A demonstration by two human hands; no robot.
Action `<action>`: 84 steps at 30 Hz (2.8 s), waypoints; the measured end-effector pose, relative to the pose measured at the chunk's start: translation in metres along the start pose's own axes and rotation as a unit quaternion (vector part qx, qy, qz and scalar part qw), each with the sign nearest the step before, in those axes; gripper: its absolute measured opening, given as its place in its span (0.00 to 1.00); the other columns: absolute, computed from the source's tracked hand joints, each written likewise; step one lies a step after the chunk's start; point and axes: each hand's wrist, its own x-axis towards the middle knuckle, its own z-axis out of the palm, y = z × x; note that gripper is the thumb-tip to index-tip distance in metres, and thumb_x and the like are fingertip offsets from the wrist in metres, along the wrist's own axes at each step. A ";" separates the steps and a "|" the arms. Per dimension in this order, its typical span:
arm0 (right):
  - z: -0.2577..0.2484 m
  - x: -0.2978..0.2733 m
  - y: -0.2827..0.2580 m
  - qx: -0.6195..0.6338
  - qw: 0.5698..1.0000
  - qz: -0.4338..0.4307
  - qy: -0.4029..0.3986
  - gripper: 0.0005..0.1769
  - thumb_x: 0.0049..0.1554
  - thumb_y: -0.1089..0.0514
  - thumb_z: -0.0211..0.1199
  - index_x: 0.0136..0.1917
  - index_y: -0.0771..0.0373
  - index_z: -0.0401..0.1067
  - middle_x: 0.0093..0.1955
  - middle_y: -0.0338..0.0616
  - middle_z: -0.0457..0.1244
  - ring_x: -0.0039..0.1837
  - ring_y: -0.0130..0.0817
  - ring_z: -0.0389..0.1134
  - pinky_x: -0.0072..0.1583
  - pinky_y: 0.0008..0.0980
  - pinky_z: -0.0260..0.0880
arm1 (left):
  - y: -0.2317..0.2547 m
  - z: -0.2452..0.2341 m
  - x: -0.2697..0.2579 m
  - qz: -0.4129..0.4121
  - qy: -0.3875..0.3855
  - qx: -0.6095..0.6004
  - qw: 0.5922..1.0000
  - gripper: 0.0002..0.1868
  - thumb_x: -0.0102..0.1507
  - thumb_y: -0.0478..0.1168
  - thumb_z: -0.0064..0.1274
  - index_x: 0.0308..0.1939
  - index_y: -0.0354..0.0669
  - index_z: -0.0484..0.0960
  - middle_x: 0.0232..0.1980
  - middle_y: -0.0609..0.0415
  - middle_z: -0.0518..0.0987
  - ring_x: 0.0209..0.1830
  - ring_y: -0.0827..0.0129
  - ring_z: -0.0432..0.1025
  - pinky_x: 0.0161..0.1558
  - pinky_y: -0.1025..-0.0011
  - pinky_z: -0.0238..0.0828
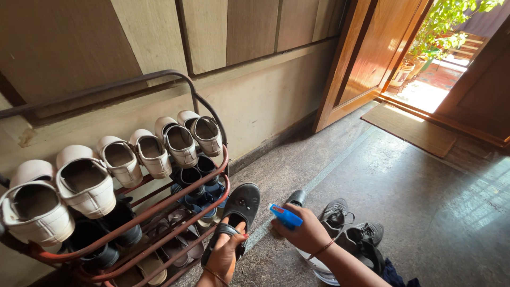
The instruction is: The person cleans several pairs of shoes by spraying them with a cleaning solution and wiping them with a cloth. They handle each shoe individually, spraying and wiping the surfaces, then placing them back on the shoe rack.
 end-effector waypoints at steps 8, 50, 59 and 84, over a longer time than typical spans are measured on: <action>0.008 0.005 0.004 -0.026 0.998 0.042 -0.042 0.20 0.52 0.42 0.71 0.41 0.60 0.75 0.32 0.47 0.68 0.35 0.43 0.70 0.41 0.39 0.68 | 0.011 -0.010 0.006 0.022 -0.014 -0.094 0.995 0.48 0.58 0.37 0.56 0.79 0.39 0.51 0.59 0.39 0.71 0.59 0.59 0.64 0.66 0.62 0.58; 0.027 -0.023 0.019 0.036 0.985 -0.007 -0.171 0.19 0.54 0.40 0.69 0.43 0.57 0.76 0.32 0.41 0.68 0.34 0.41 0.71 0.40 0.40 0.71 | 0.055 0.017 0.001 0.048 -0.013 -0.248 0.967 0.32 0.58 0.54 0.53 0.64 0.45 0.72 0.58 0.43 0.77 0.56 0.55 0.74 0.56 0.56 0.72; 0.023 -0.038 0.026 0.000 0.979 -0.006 -0.203 0.17 0.53 0.42 0.71 0.48 0.54 0.78 0.35 0.38 0.70 0.35 0.36 0.72 0.43 0.34 0.73 | 0.049 0.011 0.008 0.054 -0.015 -0.212 0.976 0.36 0.59 0.59 0.52 0.67 0.45 0.70 0.61 0.41 0.76 0.57 0.56 0.72 0.56 0.59 0.68; 0.000 -0.003 0.014 -0.019 0.990 0.048 -0.130 0.19 0.52 0.39 0.69 0.48 0.53 0.78 0.34 0.44 0.70 0.37 0.45 0.73 0.42 0.40 0.73 | -0.011 0.023 0.001 0.012 -0.144 0.638 0.756 0.61 0.59 0.70 0.55 0.77 0.30 0.43 0.75 0.28 0.56 0.79 0.44 0.49 0.76 0.59 0.41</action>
